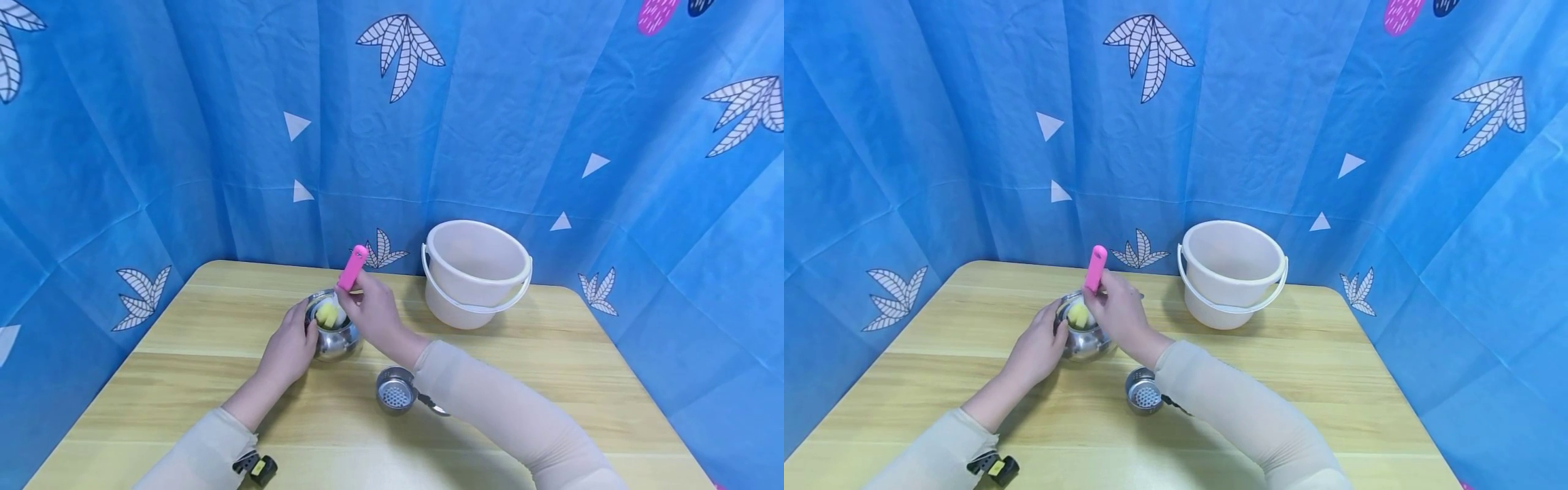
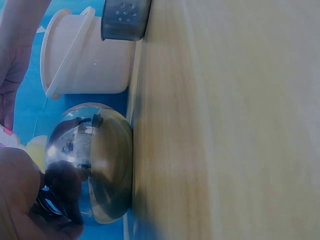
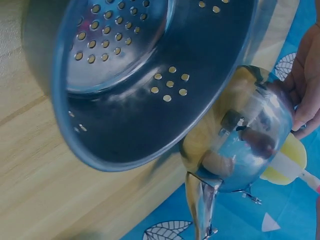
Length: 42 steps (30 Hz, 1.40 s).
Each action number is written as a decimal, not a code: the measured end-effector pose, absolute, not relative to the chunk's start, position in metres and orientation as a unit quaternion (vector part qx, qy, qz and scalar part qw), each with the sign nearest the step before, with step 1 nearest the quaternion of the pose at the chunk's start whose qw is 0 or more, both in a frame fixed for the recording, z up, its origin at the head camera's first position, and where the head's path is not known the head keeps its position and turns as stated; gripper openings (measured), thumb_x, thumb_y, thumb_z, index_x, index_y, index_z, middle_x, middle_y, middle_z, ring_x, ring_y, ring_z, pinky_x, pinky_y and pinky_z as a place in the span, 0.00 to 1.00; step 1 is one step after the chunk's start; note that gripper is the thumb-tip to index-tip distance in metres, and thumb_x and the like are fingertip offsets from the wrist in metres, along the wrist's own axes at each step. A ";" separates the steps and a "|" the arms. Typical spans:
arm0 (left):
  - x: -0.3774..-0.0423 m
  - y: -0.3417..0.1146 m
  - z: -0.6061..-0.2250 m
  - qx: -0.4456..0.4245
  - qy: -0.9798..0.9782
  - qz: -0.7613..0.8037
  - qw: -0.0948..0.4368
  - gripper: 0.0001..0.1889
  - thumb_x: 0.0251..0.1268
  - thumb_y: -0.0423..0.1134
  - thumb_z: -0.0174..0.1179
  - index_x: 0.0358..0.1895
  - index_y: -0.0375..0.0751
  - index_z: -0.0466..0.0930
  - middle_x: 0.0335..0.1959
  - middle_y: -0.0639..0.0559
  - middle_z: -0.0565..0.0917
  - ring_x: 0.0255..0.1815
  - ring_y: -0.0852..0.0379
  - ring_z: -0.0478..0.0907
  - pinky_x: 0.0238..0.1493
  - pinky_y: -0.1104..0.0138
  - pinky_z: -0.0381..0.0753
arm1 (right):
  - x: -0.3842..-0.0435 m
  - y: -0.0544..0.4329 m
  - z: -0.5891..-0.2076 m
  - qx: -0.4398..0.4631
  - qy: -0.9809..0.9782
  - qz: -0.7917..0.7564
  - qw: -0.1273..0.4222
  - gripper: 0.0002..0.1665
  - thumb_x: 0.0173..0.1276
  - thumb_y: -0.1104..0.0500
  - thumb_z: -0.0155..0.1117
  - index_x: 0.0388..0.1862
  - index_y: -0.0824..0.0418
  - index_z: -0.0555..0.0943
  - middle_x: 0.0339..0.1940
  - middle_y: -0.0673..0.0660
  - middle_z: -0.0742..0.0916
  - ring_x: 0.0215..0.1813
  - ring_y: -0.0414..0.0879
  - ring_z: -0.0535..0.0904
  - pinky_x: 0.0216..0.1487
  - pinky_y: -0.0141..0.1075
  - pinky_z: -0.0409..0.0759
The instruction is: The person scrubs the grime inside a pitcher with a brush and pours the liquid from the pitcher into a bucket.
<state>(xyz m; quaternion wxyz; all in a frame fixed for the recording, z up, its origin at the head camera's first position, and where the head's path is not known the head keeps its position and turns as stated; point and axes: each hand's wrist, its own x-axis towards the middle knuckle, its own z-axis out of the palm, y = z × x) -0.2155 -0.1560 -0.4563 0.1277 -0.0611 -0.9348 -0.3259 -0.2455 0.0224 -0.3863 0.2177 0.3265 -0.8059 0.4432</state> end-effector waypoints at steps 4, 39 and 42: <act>-0.215 -0.156 -0.456 -0.059 -0.935 -0.327 0.125 0.31 0.80 0.43 0.43 0.76 0.25 0.53 0.73 0.28 0.62 0.69 0.31 0.67 0.67 0.42 0.69 | -0.245 0.023 -0.387 0.336 -0.807 0.429 0.228 0.06 0.73 0.62 0.64 0.45 0.62 0.79 0.41 0.56 0.87 0.45 0.46 0.86 0.43 0.25 0.83; -0.215 -0.156 -0.455 -0.065 -0.936 -0.322 0.123 0.31 0.81 0.42 0.43 0.75 0.24 0.52 0.72 0.27 0.62 0.71 0.32 0.64 0.68 0.42 0.68 | -0.246 0.023 -0.383 0.396 -0.814 0.324 0.275 0.04 0.71 0.62 0.65 0.37 0.60 0.80 0.31 0.51 0.85 0.35 0.40 0.81 0.38 0.25 0.80; -0.215 -0.156 -0.455 -0.066 -0.936 -0.323 0.122 0.31 0.81 0.42 0.43 0.76 0.24 0.52 0.73 0.27 0.62 0.71 0.32 0.64 0.68 0.42 0.68 | -0.245 0.023 -0.381 0.398 -0.816 0.317 0.276 0.05 0.72 0.60 0.65 0.36 0.61 0.80 0.30 0.51 0.84 0.32 0.40 0.79 0.36 0.26 0.79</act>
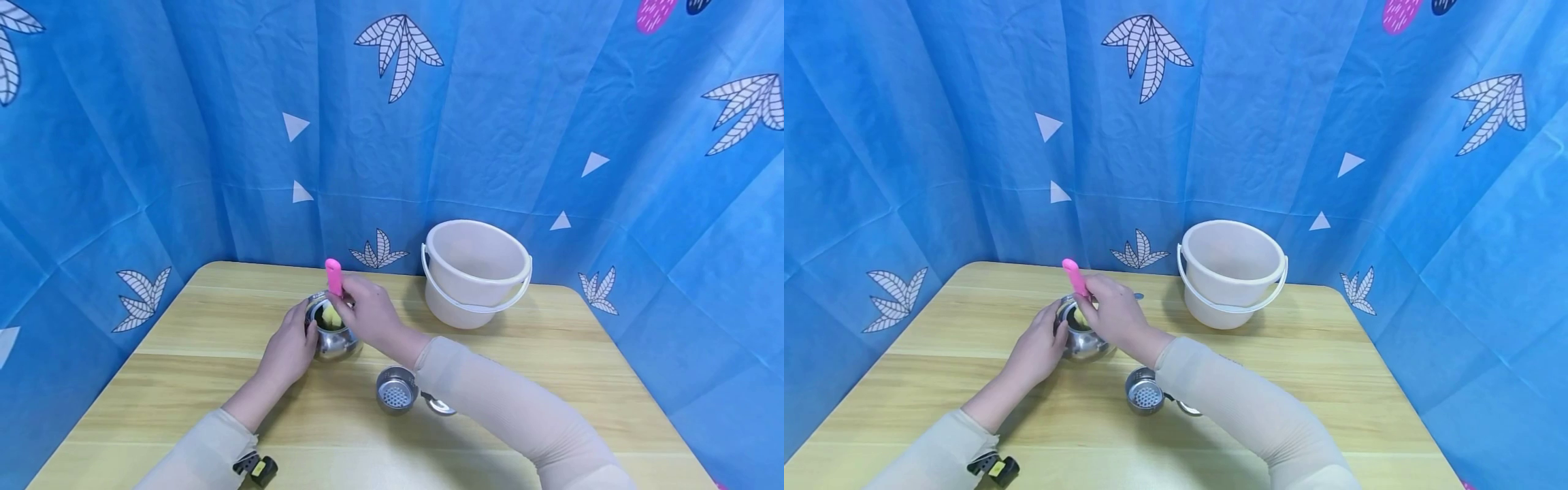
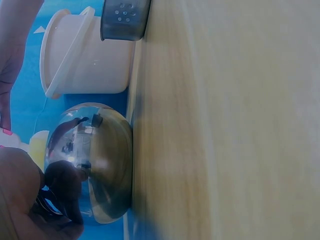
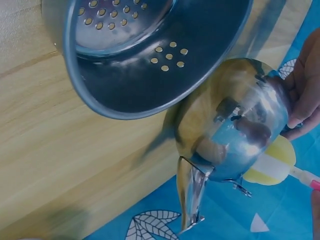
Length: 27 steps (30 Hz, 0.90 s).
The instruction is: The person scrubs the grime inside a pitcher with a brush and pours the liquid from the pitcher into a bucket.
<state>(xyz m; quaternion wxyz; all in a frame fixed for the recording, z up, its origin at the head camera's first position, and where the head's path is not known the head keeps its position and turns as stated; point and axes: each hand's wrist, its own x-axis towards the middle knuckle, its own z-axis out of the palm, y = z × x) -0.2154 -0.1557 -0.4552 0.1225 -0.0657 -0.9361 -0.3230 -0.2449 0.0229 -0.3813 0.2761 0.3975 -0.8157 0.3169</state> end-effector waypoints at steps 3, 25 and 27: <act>-0.216 -0.156 -0.456 -0.068 -0.936 -0.323 0.126 0.31 0.81 0.42 0.43 0.76 0.24 0.52 0.72 0.28 0.62 0.71 0.32 0.65 0.68 0.42 0.68 | -0.245 0.023 -0.380 0.400 -0.817 0.313 0.275 0.06 0.72 0.60 0.65 0.36 0.61 0.80 0.28 0.50 0.83 0.31 0.40 0.78 0.35 0.27 0.78; -0.214 -0.156 -0.455 -0.078 -0.932 -0.327 0.135 0.30 0.80 0.40 0.45 0.76 0.24 0.52 0.73 0.27 0.62 0.71 0.32 0.65 0.68 0.42 0.68 | -0.243 0.022 -0.368 0.393 -0.842 0.296 0.220 0.08 0.75 0.56 0.62 0.36 0.59 0.81 0.32 0.49 0.83 0.34 0.39 0.77 0.37 0.25 0.78; -0.214 -0.156 -0.455 -0.079 -0.932 -0.328 0.134 0.30 0.80 0.40 0.45 0.76 0.24 0.52 0.73 0.27 0.62 0.71 0.32 0.65 0.68 0.42 0.68 | -0.243 0.021 -0.366 0.396 -0.843 0.292 0.218 0.08 0.75 0.56 0.62 0.37 0.59 0.81 0.31 0.49 0.82 0.33 0.39 0.76 0.35 0.25 0.76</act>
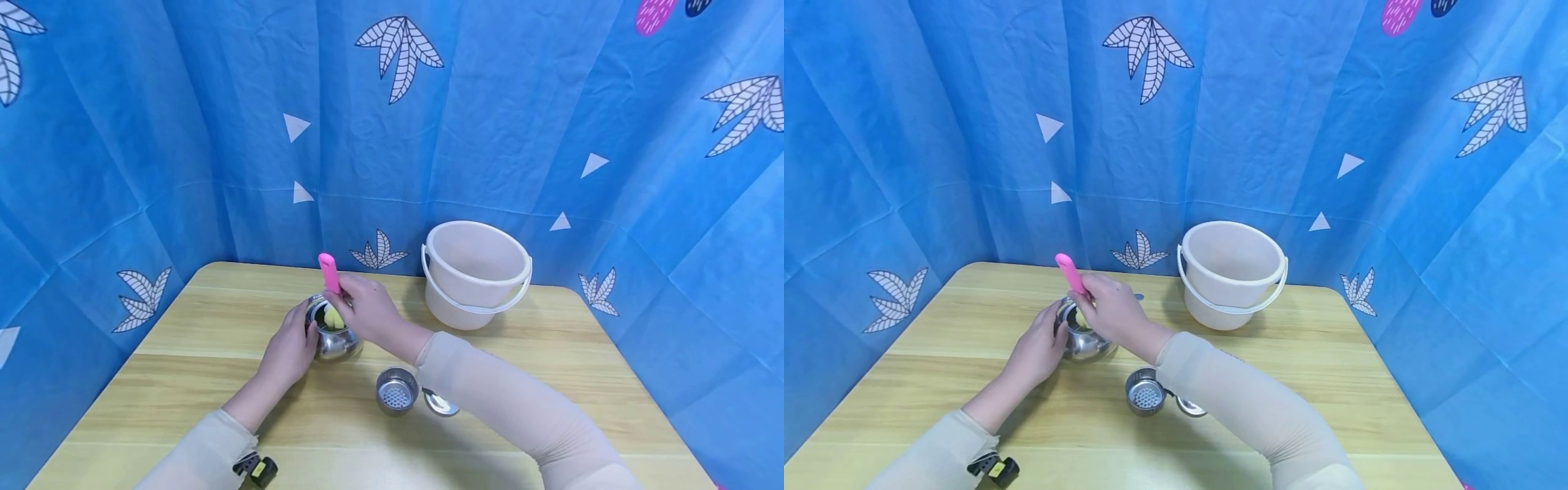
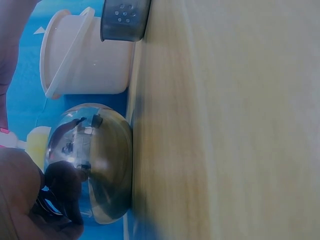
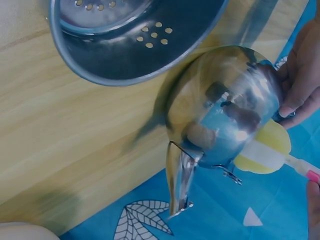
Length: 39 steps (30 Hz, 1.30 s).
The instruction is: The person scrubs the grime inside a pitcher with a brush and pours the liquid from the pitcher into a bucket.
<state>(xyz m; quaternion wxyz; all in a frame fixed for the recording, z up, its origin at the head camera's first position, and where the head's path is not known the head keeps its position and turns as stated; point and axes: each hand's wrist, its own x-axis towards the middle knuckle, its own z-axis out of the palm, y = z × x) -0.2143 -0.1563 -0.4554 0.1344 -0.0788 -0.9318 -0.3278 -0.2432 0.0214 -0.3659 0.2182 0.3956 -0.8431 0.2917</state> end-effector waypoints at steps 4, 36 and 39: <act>-0.214 -0.156 -0.455 -0.078 -0.931 -0.332 0.132 0.30 0.80 0.39 0.45 0.76 0.24 0.52 0.73 0.27 0.62 0.70 0.31 0.65 0.66 0.41 0.69 | -0.244 0.020 -0.362 0.406 -0.842 0.280 0.219 0.08 0.75 0.56 0.62 0.39 0.59 0.81 0.30 0.50 0.80 0.31 0.40 0.74 0.32 0.26 0.73; -0.214 -0.152 -0.454 -0.064 -0.933 -0.326 0.137 0.30 0.79 0.40 0.44 0.75 0.23 0.54 0.71 0.27 0.64 0.67 0.31 0.69 0.64 0.41 0.73 | -0.263 0.015 -0.337 0.320 -0.873 0.362 0.064 0.08 0.75 0.53 0.62 0.37 0.55 0.81 0.27 0.47 0.84 0.27 0.40 0.77 0.26 0.29 0.76; -0.214 -0.152 -0.454 -0.063 -0.933 -0.325 0.137 0.30 0.79 0.40 0.44 0.75 0.23 0.54 0.71 0.27 0.64 0.67 0.31 0.68 0.64 0.41 0.72 | -0.266 0.015 -0.336 0.316 -0.872 0.369 0.061 0.08 0.74 0.53 0.63 0.37 0.56 0.81 0.27 0.48 0.84 0.28 0.40 0.77 0.27 0.29 0.77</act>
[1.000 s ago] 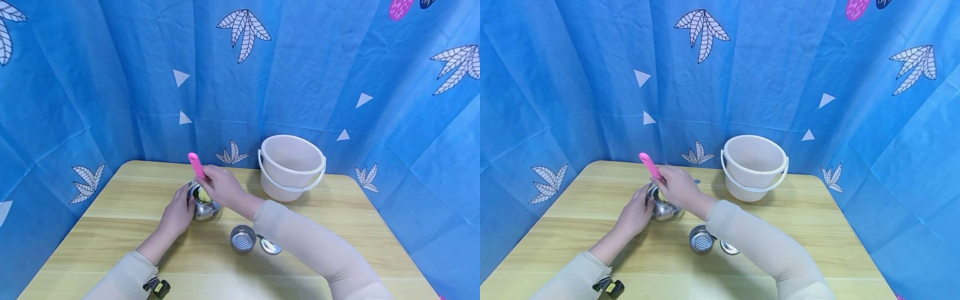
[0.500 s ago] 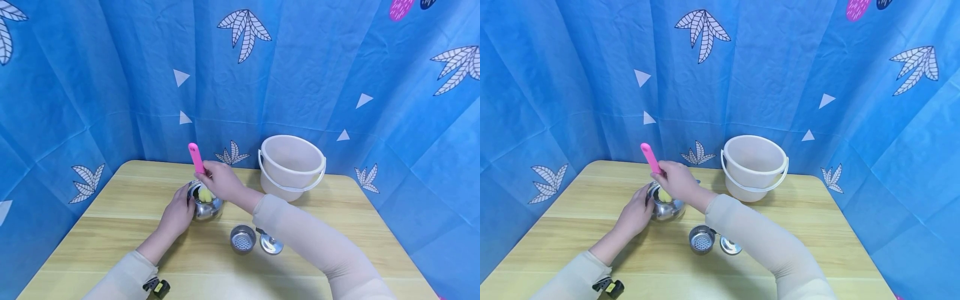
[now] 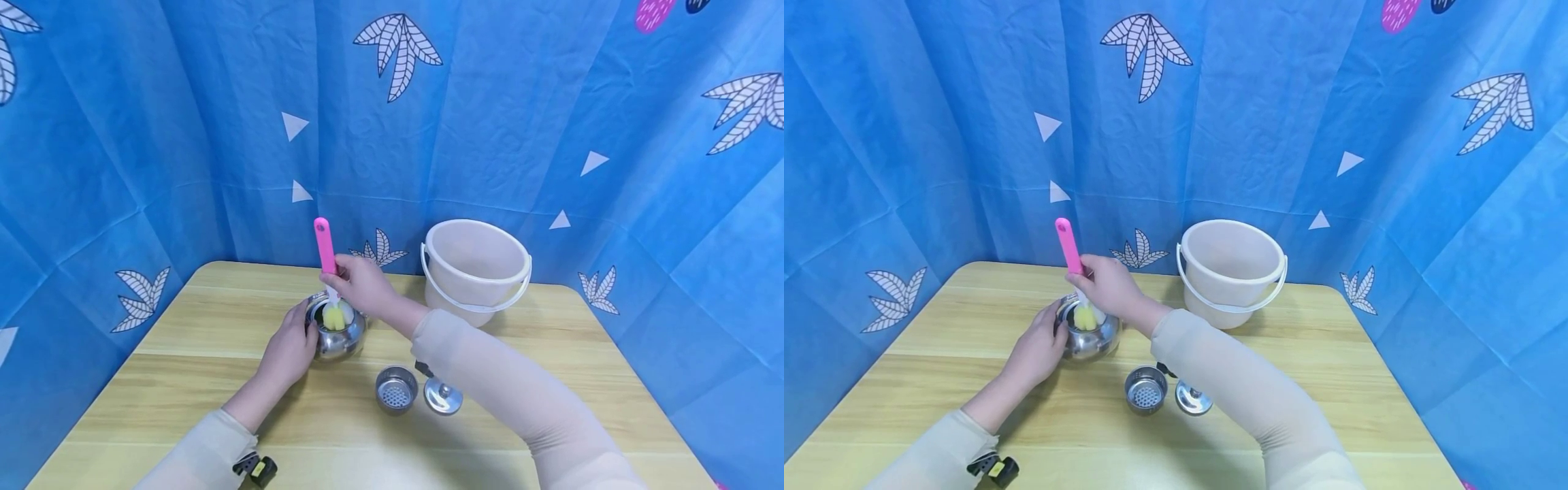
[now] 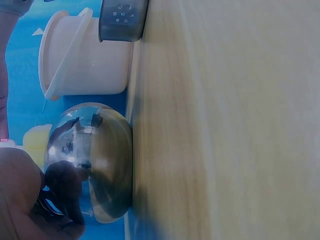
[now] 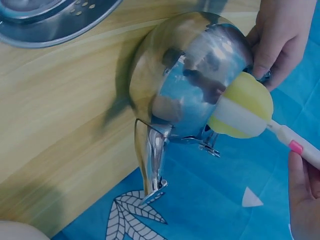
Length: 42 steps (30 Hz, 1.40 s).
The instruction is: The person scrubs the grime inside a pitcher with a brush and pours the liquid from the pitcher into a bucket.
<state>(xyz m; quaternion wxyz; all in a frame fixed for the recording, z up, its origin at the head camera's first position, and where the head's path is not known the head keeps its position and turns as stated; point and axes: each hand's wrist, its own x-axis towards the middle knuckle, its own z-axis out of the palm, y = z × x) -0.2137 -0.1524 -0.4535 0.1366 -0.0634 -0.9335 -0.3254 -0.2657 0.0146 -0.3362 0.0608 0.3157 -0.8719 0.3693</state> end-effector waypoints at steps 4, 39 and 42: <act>-0.214 -0.152 -0.453 -0.061 -0.934 -0.325 0.132 0.30 0.80 0.41 0.43 0.75 0.23 0.54 0.72 0.27 0.63 0.68 0.31 0.68 0.64 0.41 0.72 | -0.268 0.014 -0.335 0.306 -0.872 0.379 0.056 0.09 0.74 0.53 0.63 0.37 0.58 0.82 0.26 0.50 0.83 0.27 0.41 0.76 0.27 0.29 0.75; -0.216 -0.154 -0.458 -0.062 -0.938 -0.316 0.130 0.31 0.81 0.43 0.42 0.76 0.24 0.53 0.73 0.27 0.62 0.70 0.31 0.65 0.67 0.41 0.69 | -0.276 0.018 -0.349 0.217 -0.852 0.473 0.051 0.12 0.74 0.52 0.63 0.43 0.59 0.84 0.29 0.51 0.85 0.29 0.43 0.79 0.28 0.31 0.78; -0.216 -0.154 -0.458 -0.061 -0.938 -0.316 0.130 0.31 0.81 0.43 0.42 0.76 0.24 0.53 0.73 0.27 0.62 0.70 0.31 0.65 0.67 0.42 0.69 | -0.276 0.019 -0.350 0.214 -0.849 0.480 0.052 0.12 0.74 0.52 0.63 0.42 0.59 0.83 0.28 0.52 0.85 0.29 0.43 0.78 0.27 0.31 0.77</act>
